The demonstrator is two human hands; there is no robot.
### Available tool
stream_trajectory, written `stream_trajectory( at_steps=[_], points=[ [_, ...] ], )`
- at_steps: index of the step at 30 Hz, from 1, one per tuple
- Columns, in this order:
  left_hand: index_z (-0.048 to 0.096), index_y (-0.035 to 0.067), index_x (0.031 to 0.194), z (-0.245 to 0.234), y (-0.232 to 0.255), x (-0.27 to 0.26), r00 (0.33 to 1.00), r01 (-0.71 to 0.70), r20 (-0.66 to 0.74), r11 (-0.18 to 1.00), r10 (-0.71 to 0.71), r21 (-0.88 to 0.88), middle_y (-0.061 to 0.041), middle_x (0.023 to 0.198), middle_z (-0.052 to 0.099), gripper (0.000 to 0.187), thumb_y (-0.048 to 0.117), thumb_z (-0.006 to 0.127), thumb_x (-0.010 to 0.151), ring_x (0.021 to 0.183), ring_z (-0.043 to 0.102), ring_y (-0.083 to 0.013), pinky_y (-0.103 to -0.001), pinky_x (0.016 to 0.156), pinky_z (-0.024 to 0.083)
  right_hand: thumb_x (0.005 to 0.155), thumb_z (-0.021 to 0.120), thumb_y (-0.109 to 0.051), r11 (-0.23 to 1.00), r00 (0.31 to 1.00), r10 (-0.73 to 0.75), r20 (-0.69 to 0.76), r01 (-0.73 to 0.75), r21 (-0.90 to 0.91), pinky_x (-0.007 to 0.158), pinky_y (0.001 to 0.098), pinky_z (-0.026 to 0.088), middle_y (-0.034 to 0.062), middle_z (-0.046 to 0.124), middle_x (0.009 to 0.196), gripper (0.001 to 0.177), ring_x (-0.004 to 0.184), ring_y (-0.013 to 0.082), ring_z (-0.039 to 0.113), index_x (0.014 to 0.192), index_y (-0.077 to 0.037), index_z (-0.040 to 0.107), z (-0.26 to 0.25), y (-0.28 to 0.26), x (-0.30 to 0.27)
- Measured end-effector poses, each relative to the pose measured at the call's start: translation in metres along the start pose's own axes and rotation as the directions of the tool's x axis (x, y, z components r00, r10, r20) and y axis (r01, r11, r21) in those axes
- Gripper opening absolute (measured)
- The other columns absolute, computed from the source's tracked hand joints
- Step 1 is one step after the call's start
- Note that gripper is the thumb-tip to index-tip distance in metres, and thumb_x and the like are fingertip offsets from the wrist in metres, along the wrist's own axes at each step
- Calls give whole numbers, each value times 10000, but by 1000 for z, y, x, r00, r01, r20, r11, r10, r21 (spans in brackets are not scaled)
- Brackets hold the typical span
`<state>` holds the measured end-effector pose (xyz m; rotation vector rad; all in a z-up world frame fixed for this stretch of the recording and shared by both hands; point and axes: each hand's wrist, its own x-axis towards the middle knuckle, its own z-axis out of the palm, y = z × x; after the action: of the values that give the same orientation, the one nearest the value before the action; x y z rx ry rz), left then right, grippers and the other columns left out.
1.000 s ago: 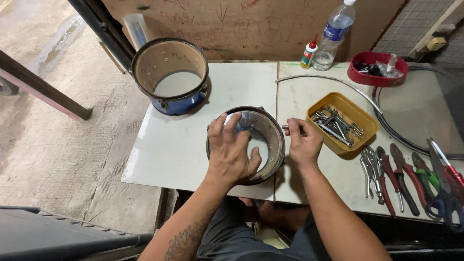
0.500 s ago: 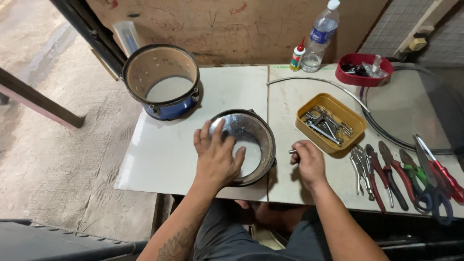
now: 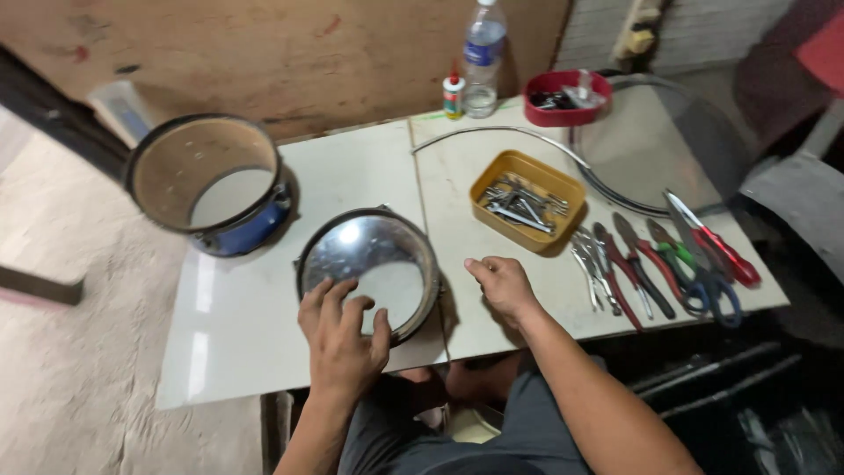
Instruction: The person uses a drum key to loosen and remove tension rods from a snare drum shell. They then remove the drum head and the metal rim, placing the parts on the table.
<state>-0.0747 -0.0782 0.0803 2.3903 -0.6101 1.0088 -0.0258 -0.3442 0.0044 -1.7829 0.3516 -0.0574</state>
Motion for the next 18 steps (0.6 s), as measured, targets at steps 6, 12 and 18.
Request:
stream_trajectory(
  at_steps=[6, 12, 18],
  points=[
    [640, 101, 883, -1, 24, -6, 998, -59, 9, 995, 59, -75, -108, 1131, 683, 88, 139, 711, 849, 1190, 588, -368, -558, 1123, 367, 880, 772, -423, 963, 963, 50, -266, -117, -245, 662, 308, 477, 16, 699, 702, 292, 664, 148, 626, 805, -145, 724, -102, 45, -4],
    [654, 104, 890, 8, 44, -13, 998, -57, -11, 984, 56, -170, -77, 1139, 700, 76, 165, 698, 887, 1211, 586, -339, -510, 1123, 394, 880, 704, -399, 832, 843, 7, -538, -304, -464, 845, 391, 509, 89, 768, 886, 227, 905, 296, 710, 887, -193, 799, -235, 94, -19],
    [666, 88, 906, 25, 60, -25, 999, -22, 20, 965, 28, -260, -96, 1091, 710, 67, 138, 699, 875, 1176, 602, -340, -478, 1089, 416, 915, 651, -461, 700, 805, 116, -582, -482, -527, 858, 503, 501, 163, 757, 907, 320, 967, 421, 678, 926, -172, 789, -287, 89, -33]
  ],
)
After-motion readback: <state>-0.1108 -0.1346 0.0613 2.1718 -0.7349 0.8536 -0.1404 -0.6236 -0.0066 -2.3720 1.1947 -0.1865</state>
